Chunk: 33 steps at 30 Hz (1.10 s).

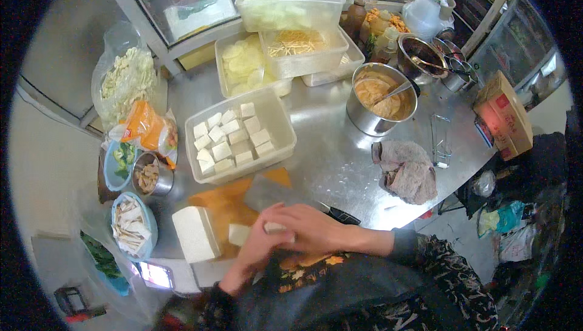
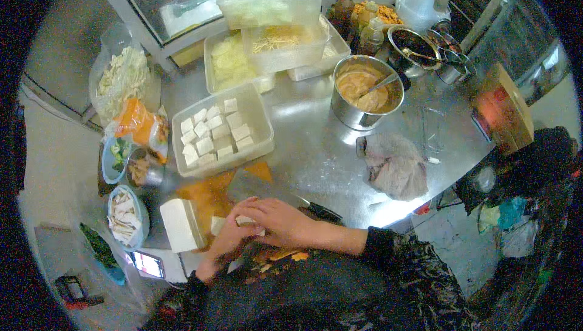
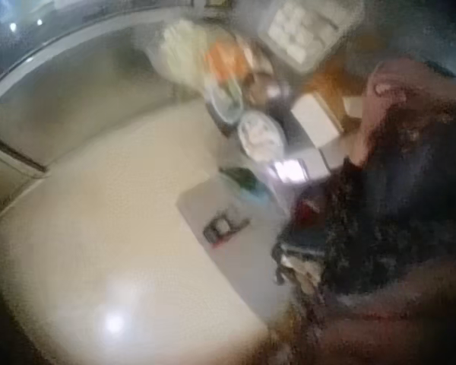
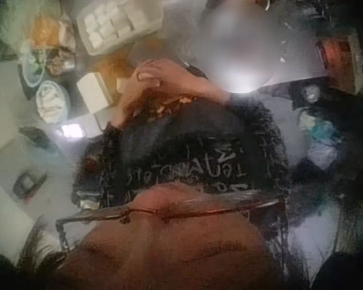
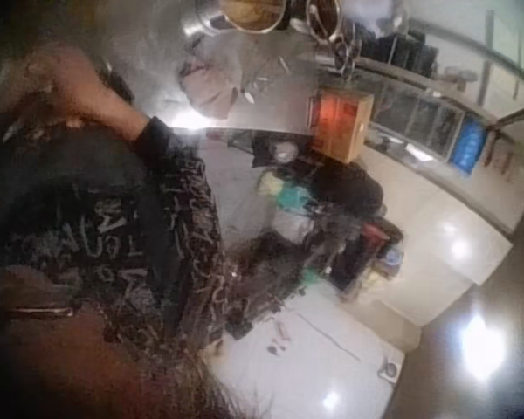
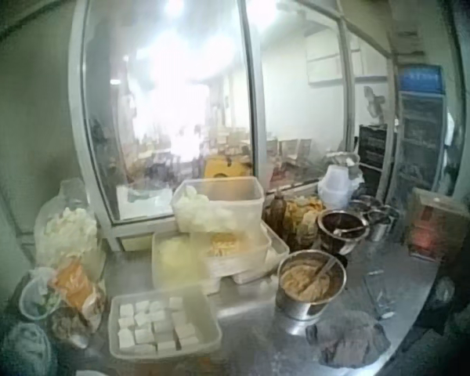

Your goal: The person cuts a block of tofu into small cubes using a cleaver on a wooden cutting board. They repeatedly slice the tofu and transfer the cubes into a nearby plastic container.

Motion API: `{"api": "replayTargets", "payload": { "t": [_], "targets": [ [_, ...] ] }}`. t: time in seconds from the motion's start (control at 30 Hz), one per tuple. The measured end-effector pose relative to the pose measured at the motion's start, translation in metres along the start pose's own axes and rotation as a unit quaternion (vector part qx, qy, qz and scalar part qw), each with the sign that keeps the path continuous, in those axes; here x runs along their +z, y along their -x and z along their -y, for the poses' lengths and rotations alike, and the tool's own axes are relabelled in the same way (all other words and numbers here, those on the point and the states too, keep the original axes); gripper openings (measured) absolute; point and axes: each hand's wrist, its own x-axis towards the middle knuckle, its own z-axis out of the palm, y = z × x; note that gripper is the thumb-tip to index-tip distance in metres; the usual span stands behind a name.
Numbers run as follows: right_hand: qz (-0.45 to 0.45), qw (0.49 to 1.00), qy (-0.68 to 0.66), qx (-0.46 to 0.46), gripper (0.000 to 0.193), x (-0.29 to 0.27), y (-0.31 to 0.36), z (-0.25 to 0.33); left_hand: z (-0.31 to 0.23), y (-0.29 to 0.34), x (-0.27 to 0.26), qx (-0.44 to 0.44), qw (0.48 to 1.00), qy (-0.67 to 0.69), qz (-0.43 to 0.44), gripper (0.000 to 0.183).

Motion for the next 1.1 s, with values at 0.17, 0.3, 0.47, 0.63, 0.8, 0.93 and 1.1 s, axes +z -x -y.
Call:
{"api": "replayTargets", "payload": {
  "t": [0.17, 0.3, 0.47, 0.63, 0.8, 0.93, 1.1],
  "targets": [
    [-0.048, 0.996, -0.049, 0.060, 0.061, -0.036, 0.007, 0.000, -0.035, -0.030, -0.029, 0.055, 0.985, -0.149, -0.068, 0.064],
    [-0.046, 0.990, -0.077, 0.110, 0.057, -0.051, 0.022, -0.010, -0.093, -0.078, -0.035, 0.103, 0.946, -0.292, -0.101, 0.053],
    [-0.022, 0.989, -0.050, 0.140, 0.050, -0.038, 0.045, -0.033, -0.118, -0.179, -0.050, 0.240, 0.795, -0.552, -0.082, 0.044],
    [-0.016, 0.981, -0.080, 0.174, 0.042, -0.042, 0.055, -0.042, -0.105, -0.248, -0.059, 0.256, 0.720, -0.640, -0.082, 0.039],
    [-0.021, 0.979, -0.087, 0.181, 0.039, -0.043, 0.057, -0.056, -0.098, -0.260, -0.056, 0.195, 0.697, -0.685, -0.083, 0.039],
    [-0.019, 0.986, -0.081, 0.143, 0.036, -0.034, 0.050, -0.064, -0.091, -0.262, -0.063, 0.209, 0.643, -0.731, -0.090, 0.036],
    [-0.006, 0.986, -0.085, 0.141, 0.034, -0.031, 0.048, -0.066, -0.079, -0.280, -0.068, 0.205, 0.653, -0.721, -0.111, 0.037]
  ]
}}
